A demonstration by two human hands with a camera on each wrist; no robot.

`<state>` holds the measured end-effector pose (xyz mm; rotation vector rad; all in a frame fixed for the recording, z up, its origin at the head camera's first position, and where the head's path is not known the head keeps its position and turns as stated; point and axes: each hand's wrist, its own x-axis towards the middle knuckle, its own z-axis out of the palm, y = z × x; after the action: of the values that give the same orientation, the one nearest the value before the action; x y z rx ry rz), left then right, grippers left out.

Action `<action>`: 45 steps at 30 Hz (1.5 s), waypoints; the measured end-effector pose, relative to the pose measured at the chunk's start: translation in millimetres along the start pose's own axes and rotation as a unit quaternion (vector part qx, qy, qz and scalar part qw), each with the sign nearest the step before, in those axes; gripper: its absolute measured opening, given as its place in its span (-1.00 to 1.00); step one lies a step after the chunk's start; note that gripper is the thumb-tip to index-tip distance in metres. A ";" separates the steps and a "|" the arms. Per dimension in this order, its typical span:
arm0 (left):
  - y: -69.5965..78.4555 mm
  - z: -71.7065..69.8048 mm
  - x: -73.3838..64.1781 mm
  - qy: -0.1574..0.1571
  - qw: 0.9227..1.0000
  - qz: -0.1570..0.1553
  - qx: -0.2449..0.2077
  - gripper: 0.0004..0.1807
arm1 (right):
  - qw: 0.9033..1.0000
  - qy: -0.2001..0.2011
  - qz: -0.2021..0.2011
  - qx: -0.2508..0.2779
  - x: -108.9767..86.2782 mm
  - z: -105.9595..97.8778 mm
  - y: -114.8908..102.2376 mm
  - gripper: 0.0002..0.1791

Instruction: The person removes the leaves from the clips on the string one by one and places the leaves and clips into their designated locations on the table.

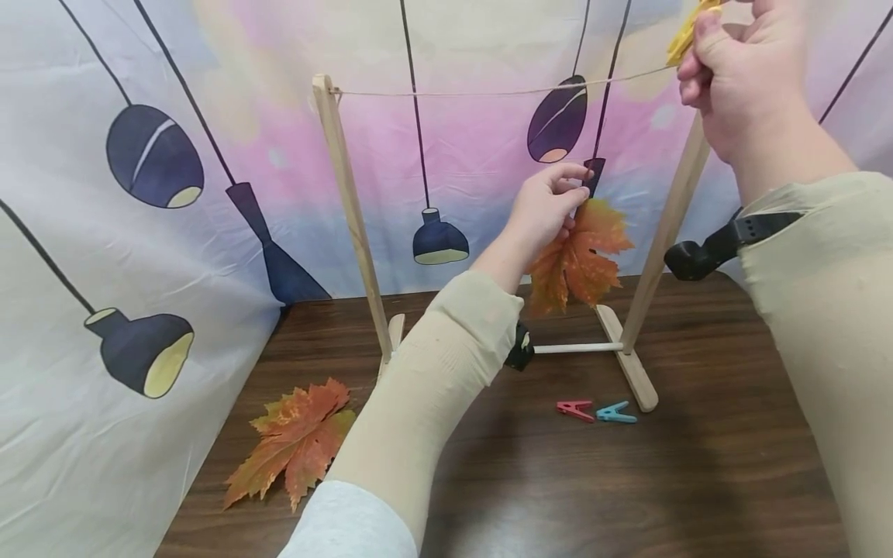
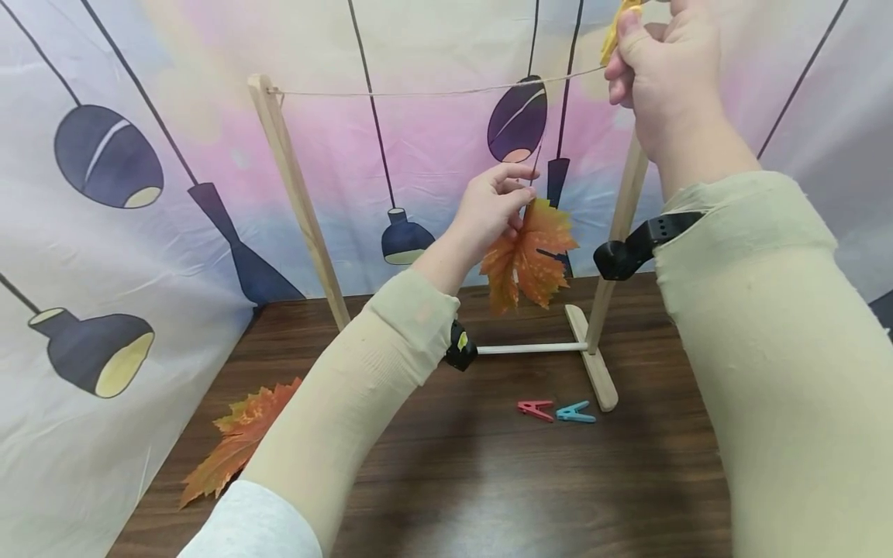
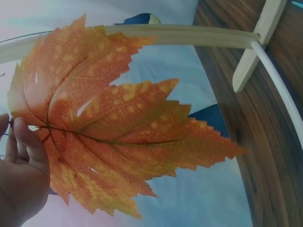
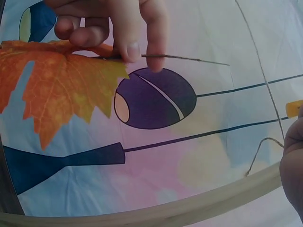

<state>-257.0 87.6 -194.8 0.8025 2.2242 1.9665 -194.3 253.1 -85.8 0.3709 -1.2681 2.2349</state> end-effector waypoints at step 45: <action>-20.5 -37.0 -12.0 0.003 0.999 0.007 0.035 -0.72 | 0.997 -0.023 0.070 -0.033 -23.1 -35.9 11.7 -0.60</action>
<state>-267.6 48.1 -210.7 0.8219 2.3098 1.9082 -181.2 271.7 -123.8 0.3185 -1.4295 2.3051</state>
